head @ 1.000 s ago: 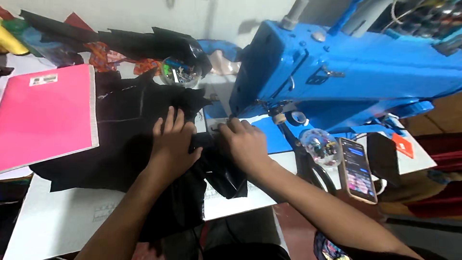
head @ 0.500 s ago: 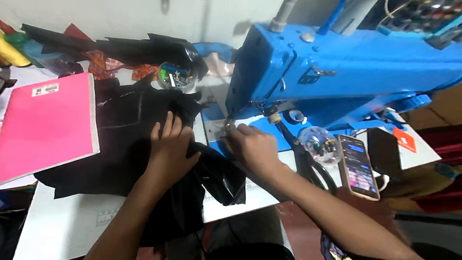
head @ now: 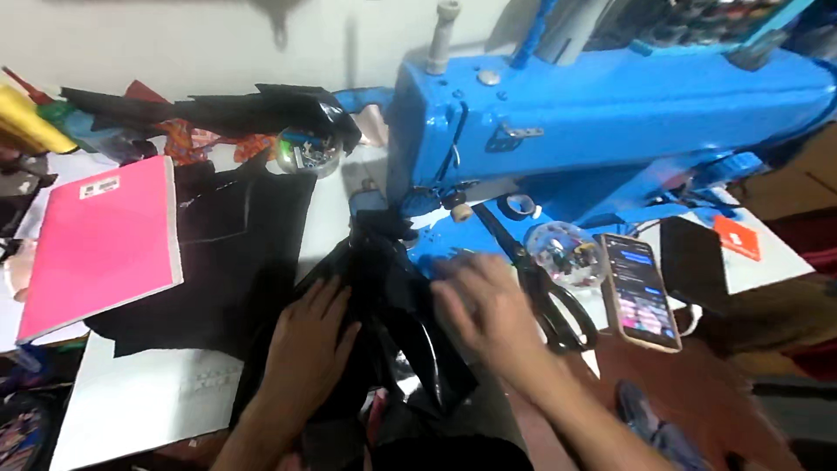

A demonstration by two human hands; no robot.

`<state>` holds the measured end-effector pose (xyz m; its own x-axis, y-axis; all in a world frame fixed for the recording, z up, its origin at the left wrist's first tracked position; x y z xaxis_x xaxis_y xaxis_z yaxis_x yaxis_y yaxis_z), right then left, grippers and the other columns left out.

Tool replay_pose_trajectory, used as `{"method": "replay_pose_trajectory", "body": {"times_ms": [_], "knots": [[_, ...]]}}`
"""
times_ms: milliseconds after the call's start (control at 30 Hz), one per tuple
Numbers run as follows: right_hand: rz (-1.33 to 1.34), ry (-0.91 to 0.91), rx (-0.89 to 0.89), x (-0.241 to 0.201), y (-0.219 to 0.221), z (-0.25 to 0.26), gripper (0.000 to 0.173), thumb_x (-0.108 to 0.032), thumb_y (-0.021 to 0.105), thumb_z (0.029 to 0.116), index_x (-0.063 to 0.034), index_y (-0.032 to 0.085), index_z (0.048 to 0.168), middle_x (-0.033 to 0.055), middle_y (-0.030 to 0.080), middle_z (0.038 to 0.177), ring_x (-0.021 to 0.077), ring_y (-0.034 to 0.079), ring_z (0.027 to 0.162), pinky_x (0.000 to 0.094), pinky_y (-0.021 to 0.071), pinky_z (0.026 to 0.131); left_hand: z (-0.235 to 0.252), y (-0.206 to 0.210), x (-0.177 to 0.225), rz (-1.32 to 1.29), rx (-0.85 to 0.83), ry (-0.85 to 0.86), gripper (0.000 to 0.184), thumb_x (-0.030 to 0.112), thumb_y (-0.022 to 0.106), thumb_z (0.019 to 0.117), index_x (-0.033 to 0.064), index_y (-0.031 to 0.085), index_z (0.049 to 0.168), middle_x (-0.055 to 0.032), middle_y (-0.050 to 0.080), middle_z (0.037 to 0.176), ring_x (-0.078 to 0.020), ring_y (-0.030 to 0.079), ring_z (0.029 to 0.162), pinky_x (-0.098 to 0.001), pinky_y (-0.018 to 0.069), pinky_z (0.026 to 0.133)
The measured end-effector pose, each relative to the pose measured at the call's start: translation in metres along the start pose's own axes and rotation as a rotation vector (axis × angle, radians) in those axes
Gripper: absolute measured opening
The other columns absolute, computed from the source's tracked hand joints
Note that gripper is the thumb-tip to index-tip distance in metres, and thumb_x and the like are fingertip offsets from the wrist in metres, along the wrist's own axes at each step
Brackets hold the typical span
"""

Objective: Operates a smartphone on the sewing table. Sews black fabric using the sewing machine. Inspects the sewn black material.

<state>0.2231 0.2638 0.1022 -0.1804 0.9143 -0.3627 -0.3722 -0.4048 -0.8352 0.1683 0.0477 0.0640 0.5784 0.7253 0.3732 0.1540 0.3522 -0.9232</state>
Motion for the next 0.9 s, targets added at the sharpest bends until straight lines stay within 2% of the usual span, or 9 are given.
{"method": "replay_pose_trajectory", "body": {"times_ms": [133,200,267,367,400,500,567,733,900], "knots": [[0.092,-0.107,-0.11,-0.054,0.044,-0.023,0.045,-0.04,0.062,0.0986,-0.0057,0.071,0.126,0.0148,0.071,0.112,0.0317,0.069,0.099,0.0431,0.0586,0.081,-0.058,0.008,0.027,0.121,0.22,-0.135,0.052,0.045,0.049,0.099,0.0057,0.071,0.126,-0.0164,0.066,0.136,-0.0427,0.061,0.126,-0.0637,0.0486,0.094],[0.044,-0.092,-0.087,-0.055,0.059,-0.028,0.038,-0.034,0.066,0.0959,-0.0034,0.074,0.117,0.0159,0.071,0.103,0.0341,0.069,0.091,0.0442,0.0592,0.073,-0.079,0.007,0.033,0.141,0.274,-0.215,0.052,0.048,0.049,0.0985,0.0082,0.073,0.123,-0.016,0.07,0.128,-0.0416,0.065,0.118,-0.0606,0.05,0.087],[0.155,-0.04,-0.066,-0.049,0.05,-0.025,0.023,-0.022,0.063,0.0981,-0.0019,0.075,0.101,0.0126,0.073,0.091,0.0257,0.073,0.081,0.0393,0.0609,0.068,-0.093,0.006,0.036,0.162,0.311,-0.275,0.055,0.049,0.051,0.0977,0.0076,0.071,0.128,-0.0188,0.071,0.121,-0.0429,0.067,0.111,-0.0612,0.0496,0.084],[0.332,0.138,-0.026,-0.013,0.007,-0.014,0.021,-0.018,0.059,0.1006,-0.0025,0.073,0.101,0.0052,0.072,0.084,0.0063,0.066,0.071,0.0245,0.0561,0.067,-0.104,0.0,0.031,0.168,0.34,-0.333,0.054,0.051,0.05,0.1009,0.0098,0.071,0.129,-0.0219,0.07,0.108,-0.0444,0.066,0.101,-0.0634,0.0478,0.084],[0.251,0.2,-0.006,0.006,-0.007,-0.012,0.021,-0.019,0.059,0.1008,-0.0028,0.072,0.102,0.0057,0.071,0.081,0.0078,0.065,0.068,0.0275,0.0555,0.065,-0.105,-0.003,0.029,0.164,0.352,-0.335,0.052,0.051,0.049,0.1024,0.0101,0.074,0.122,-0.0216,0.07,0.105,-0.0442,0.066,0.099,-0.0637,0.0472,0.084],[-0.042,0.402,-0.219,0.047,-0.02,-0.014,0.027,-0.021,0.06,0.1018,0.0034,0.07,0.107,0.0226,0.069,0.081,0.04,0.068,0.073,0.0629,0.0514,0.068,-0.095,-0.012,0.03,0.184,0.372,-0.302,0.055,0.052,0.048,0.1025,0.0062,0.078,0.101,-0.0209,0.071,0.102,-0.0446,0.066,0.099,-0.0641,0.0466,0.085],[-0.128,0.433,-0.303,0.047,-0.018,-0.02,0.027,-0.02,0.059,0.1019,0.0034,0.069,0.111,0.0265,0.07,0.087,0.0484,0.069,0.081,0.0695,0.0494,0.07,-0.076,-0.018,0.035,0.165,0.402,-0.247,0.049,0.045,0.053,0.1012,0.0028,0.076,0.09,-0.0216,0.071,0.103,-0.0449,0.067,0.102,-0.0631,0.0489,0.086],[-0.097,0.201,-0.037,0.031,-0.011,0.001,0.046,-0.031,0.061,0.1006,0.0048,0.063,0.131,0.0287,0.068,0.114,0.0505,0.064,0.105,0.0675,0.0483,0.089,-0.012,0.0,0.035,0.028,0.348,-0.04,0.038,0.03,0.058,0.102,-0.002,0.073,0.116,-0.0223,0.064,0.136,-0.041,0.057,0.133,-0.0565,0.049,0.105],[-0.092,0.151,-0.151,0.026,0.027,0.043,0.064,-0.05,0.061,0.0988,-0.0014,0.058,0.14,0.0267,0.061,0.133,0.0502,0.055,0.123,0.0686,0.0447,0.093,0.002,0.034,0.028,0.067,0.136,-0.025,0.069,0.054,0.047,0.1026,0.0095,0.046,0.155,-0.0162,0.035,0.165,-0.0379,0.029,0.154,-0.0663,0.0251,0.119]]}}
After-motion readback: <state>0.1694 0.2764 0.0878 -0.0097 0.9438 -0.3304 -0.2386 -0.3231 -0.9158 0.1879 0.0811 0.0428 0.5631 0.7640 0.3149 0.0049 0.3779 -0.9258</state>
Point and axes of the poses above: each hand's wrist, its own z-axis towards the middle knuckle, its own y-axis out of the palm, x = y × z, the point moved 5 cm from there along z, towards the middle knuckle
